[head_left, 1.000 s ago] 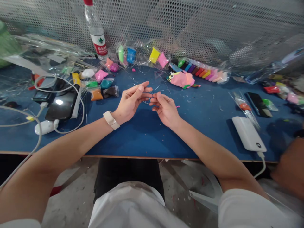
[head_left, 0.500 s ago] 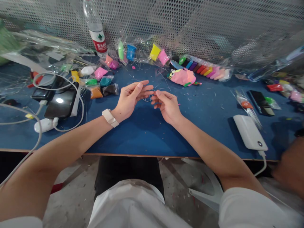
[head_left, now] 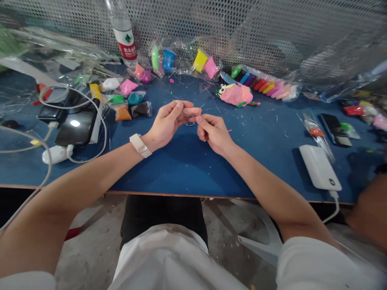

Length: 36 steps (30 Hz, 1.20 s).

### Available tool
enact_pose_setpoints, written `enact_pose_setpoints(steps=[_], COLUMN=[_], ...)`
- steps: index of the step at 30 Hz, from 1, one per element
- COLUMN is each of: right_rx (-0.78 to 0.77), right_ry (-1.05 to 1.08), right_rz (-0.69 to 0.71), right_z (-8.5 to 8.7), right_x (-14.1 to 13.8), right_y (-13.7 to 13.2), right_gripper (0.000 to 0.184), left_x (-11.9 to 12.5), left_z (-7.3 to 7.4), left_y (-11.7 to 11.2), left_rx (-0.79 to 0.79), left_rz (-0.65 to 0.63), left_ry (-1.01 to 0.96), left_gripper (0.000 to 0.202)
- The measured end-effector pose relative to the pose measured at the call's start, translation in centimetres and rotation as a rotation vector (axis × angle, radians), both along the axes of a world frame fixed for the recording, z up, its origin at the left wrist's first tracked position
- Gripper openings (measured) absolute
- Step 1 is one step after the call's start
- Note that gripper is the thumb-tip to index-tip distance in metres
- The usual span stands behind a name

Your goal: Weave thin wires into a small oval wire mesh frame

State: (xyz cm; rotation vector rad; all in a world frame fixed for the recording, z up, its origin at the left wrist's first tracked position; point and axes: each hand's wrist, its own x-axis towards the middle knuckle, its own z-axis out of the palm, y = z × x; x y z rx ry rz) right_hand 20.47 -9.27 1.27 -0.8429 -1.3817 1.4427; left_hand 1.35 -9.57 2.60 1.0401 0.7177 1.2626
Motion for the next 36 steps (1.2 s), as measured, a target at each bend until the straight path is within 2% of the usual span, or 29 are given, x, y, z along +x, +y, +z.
enact_pose_setpoints(steps=[3, 17, 25, 31, 36], right_rx=[0.047, 0.001, 0.234, 0.256, 0.307], right_ry=[-0.031, -0.129, -0.210, -0.251, -0.275], right_rz=[-0.018, -0.059, -0.100, -0.183, -0.139], right_z=[-0.28, -0.25, -0.35, 0.09, 0.14], right_x=[0.00, -0.16, 0.07, -0.10, -0.07], right_y=[-0.05, -0.14, -0.15, -0.80, -0.98], right_gripper=[0.057, 0.058, 0.056, 0.056, 0.054], left_x=[0.03, -0.47, -0.37, 0.00, -0.14], left_z=[-0.02, -0.65, -0.70, -0.29, -0.33], left_y=[0.00, 0.31, 0.35, -0.01, 0.01], left_rx=[0.014, 0.169, 0.119, 0.059, 0.070], left_rz=[0.020, 0.082, 0.051, 0.027, 0.018], left_ry=[0.037, 0.190, 0.162, 0.140, 0.140], left_gripper=[0.034, 0.037, 0.046, 0.053, 0.051])
